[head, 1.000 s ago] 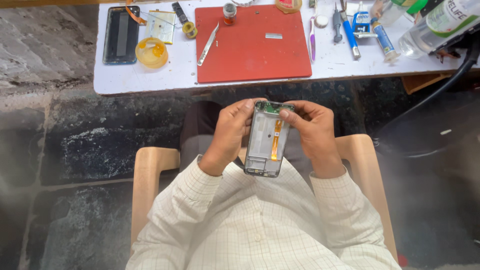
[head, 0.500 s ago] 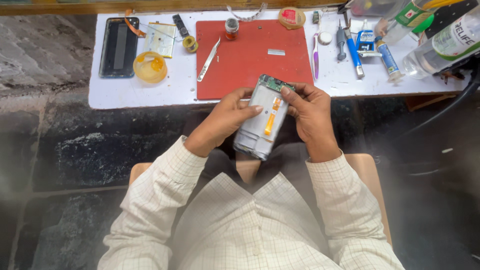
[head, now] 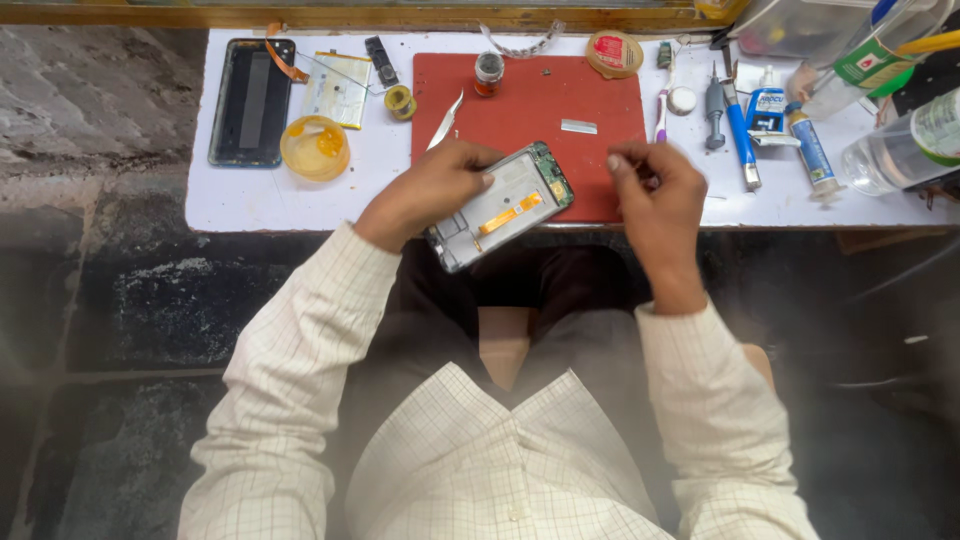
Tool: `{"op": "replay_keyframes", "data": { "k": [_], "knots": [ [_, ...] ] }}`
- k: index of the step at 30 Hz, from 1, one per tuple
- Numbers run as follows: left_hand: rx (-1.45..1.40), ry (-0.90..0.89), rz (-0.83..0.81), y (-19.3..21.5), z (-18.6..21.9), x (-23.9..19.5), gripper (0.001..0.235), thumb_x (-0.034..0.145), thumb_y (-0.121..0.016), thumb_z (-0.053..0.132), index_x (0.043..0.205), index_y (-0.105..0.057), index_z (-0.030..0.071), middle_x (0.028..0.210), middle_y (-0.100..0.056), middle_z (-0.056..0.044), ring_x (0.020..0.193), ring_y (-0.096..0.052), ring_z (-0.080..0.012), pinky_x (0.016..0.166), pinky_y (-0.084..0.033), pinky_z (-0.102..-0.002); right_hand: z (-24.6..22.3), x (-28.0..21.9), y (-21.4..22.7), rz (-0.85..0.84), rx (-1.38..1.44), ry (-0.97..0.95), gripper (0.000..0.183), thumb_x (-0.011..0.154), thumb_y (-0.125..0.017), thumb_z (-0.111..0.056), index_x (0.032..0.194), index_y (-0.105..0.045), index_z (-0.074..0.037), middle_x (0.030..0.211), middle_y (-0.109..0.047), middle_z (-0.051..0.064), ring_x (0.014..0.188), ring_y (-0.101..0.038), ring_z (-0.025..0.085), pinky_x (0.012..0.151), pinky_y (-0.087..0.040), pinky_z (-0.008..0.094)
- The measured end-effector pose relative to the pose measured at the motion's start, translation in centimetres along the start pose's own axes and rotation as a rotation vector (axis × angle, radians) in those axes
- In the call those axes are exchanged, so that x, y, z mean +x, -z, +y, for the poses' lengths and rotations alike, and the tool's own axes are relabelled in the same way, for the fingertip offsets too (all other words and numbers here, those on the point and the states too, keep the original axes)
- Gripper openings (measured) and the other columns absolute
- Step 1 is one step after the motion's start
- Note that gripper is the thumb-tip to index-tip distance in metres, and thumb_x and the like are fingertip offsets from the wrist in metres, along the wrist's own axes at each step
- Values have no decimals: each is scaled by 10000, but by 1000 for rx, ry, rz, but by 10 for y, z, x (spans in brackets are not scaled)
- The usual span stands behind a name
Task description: The person disassembles a smartphone, removes the motherboard, cleans it with a cotton swab, and reassembles the device by placing the motherboard back and connecting the battery. The person also handles the battery and screen components during the process.
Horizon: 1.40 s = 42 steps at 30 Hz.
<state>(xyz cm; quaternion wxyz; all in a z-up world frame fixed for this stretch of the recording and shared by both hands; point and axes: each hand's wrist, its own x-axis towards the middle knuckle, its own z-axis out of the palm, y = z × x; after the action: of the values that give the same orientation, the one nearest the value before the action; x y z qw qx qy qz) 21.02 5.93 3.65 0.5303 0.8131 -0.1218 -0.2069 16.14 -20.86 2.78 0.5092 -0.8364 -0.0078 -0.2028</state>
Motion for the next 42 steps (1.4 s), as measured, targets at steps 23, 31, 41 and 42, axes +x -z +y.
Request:
{"op": "replay_keyframes", "data": {
  "k": [23, 31, 41, 42],
  "knots": [
    [334, -374, 498, -30, 6, 44, 169, 916, -662, 68, 1020, -795, 70, 1003, -642, -98, 1014, -621, -270, 923, -509, -402, 41, 75, -20, -12, -419, 544, 41, 978, -702, 0, 959, -694, 35, 945, -647, 170, 773, -664, 311, 685, -552, 402],
    [666, -469, 1229, 102, -52, 18, 263, 894, -875, 224, 1063, -718, 96, 1037, -629, -102, 980, -615, -301, 834, -492, -437, 60, 76, -13, 262, -544, 514, 29, 954, -738, 23, 950, -710, 28, 902, -647, 161, 767, -632, 310, 677, -507, 429],
    [565, 292, 1017, 202, -85, 30, 636, 754, -945, 492, 1018, -673, -18, 1062, -711, -241, 952, -719, -373, 814, -566, -445, 46, 74, -11, 290, -487, 477, 36, 957, -746, 26, 971, -714, 35, 899, -652, 150, 710, -638, 263, 627, -508, 380],
    [614, 267, 1043, 202, -93, 38, 672, 728, -966, 480, 1022, -659, -40, 1054, -690, -260, 942, -700, -401, 788, -561, -465, 46, 74, -11, 291, -490, 482, 40, 954, -748, 24, 971, -714, 34, 894, -651, 146, 712, -639, 259, 627, -509, 377]
  ]
}}
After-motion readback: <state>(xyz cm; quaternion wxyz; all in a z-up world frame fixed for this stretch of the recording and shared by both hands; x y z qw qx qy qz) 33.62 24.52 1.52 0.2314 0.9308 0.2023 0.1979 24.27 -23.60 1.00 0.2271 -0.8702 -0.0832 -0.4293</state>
